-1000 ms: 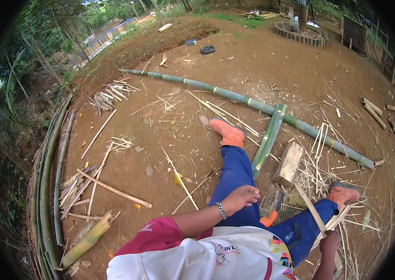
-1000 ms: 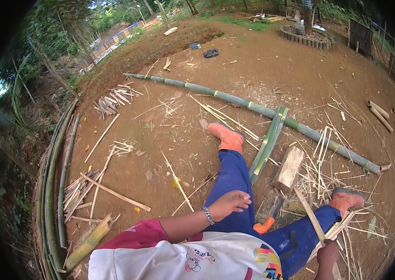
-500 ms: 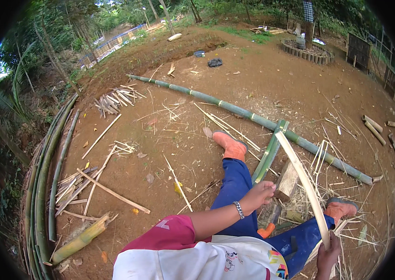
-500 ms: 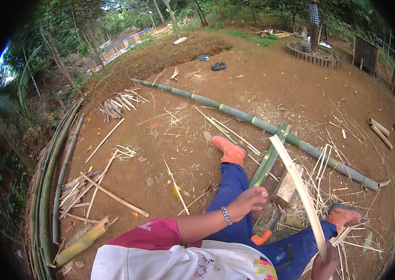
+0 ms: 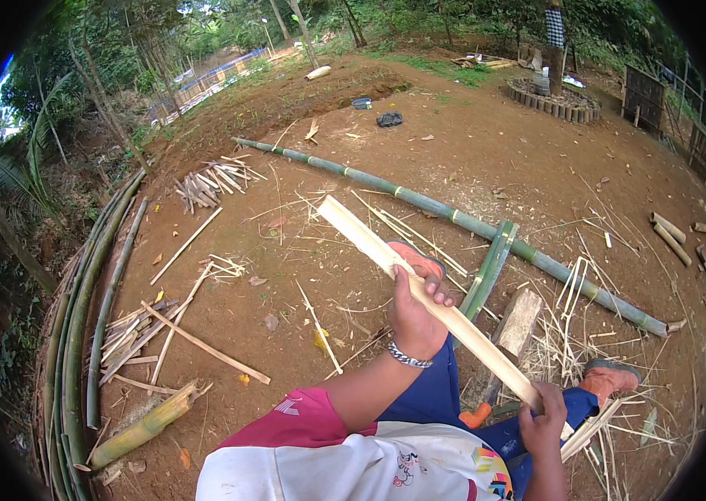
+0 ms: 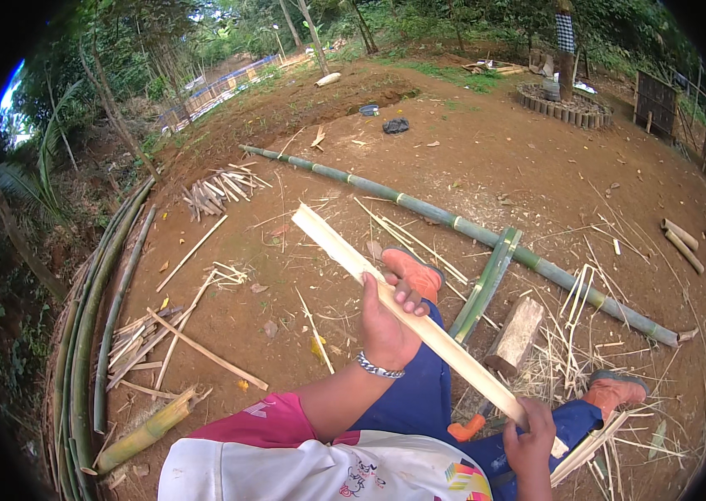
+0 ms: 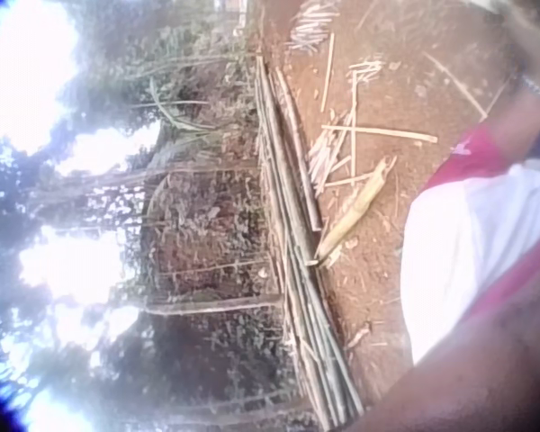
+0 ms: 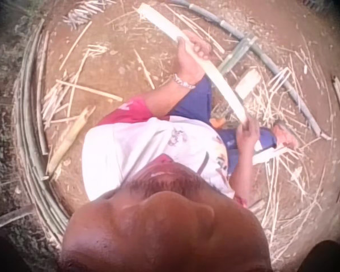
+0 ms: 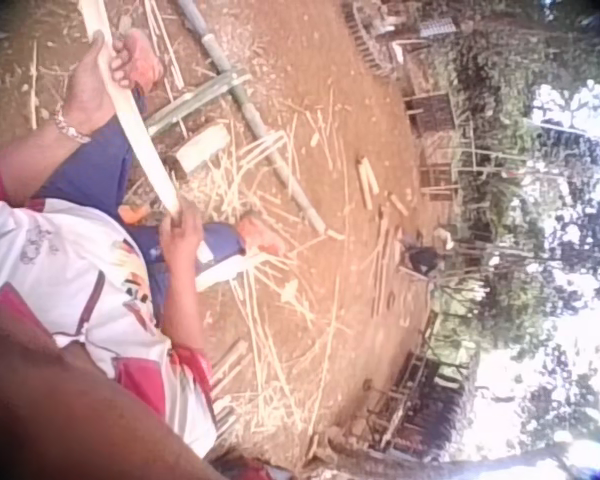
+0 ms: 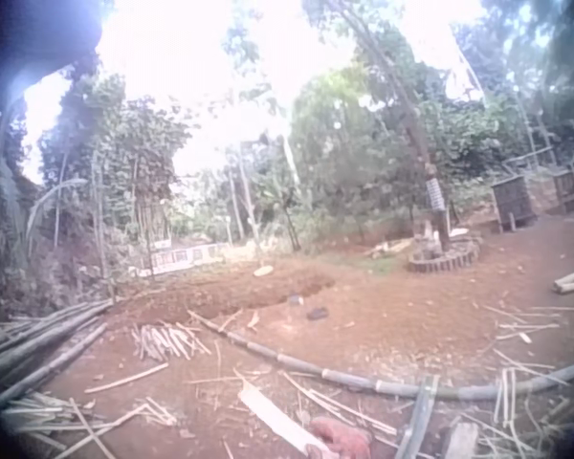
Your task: The person sits on the ground and uses a large knife to shave a long piece of bamboo. They hold the bamboo with one hand and repeatedly scrape the blade along its length to remove the outer layer, creating thin strips of bamboo.
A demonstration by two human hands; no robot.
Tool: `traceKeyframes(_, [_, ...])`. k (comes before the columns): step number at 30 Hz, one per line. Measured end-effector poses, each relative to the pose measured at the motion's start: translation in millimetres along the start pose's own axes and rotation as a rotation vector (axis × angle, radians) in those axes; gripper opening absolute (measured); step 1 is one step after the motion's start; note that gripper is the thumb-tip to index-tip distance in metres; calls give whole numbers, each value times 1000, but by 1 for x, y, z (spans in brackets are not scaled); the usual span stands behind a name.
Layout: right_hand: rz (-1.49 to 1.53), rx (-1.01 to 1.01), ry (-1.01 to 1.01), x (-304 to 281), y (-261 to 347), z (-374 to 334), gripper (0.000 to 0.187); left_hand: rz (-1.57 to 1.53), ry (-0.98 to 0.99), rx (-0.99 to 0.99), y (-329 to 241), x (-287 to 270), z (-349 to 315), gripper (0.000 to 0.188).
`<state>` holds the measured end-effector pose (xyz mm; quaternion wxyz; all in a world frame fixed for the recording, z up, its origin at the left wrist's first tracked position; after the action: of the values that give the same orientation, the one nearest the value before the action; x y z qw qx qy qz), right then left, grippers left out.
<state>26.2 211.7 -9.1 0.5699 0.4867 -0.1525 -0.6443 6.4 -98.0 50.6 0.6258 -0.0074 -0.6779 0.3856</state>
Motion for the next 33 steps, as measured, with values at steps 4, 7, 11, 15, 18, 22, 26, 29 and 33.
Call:
traceKeyframes(4, [-12, 33, -41, 17, -6, 12, 43, 32, 63, 96, -25, 8, -3, 42])
traceKeyframes(7, [14, 34, -74, 25, -8, 14, 44, 77, 111, 148, -37, 25, -3, 42])
traceKeyframes(11, [44, 49, -64, 24, -4, 9, 43, 145, 139, 178, -56, 30, -3, 50])
traceKeyframes(15, [72, 134, -26, 20, -13, -7, 40, 81, 78, 167, -71, 10, 7, 65])
traceKeyframes(18, [79, 196, -5, 21, -17, -19, 39, -3, 4, 131, -73, -10, 14, 74])
traceKeyframes(22, [136, 268, 29, 26, -19, -27, 39, -52, 54, 143, -79, -22, 20, 51])
traceKeyframes(26, [152, 281, 43, 29, -26, -35, 38, -95, -141, 69, -76, -50, 38, 26])
traceKeyframes(29, [169, 324, 65, 29, -25, -37, 38, -71, -197, 67, -77, -67, 46, 18])
traceKeyframes(33, [197, 312, 27, 26, -24, -38, 39, 131, -352, 228, -74, -108, 74, 27])
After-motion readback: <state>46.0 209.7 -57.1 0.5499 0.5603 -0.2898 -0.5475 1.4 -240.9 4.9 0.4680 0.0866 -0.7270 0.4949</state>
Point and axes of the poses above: each hand's wrist, its own z-axis towards the middle knuckle, its own x-axis out of the palm, y = z × x, the point moved 5 cm from there along z, towards the middle knuckle, and after that the axes turned 9 degrees about z, right-handed, at the moved point
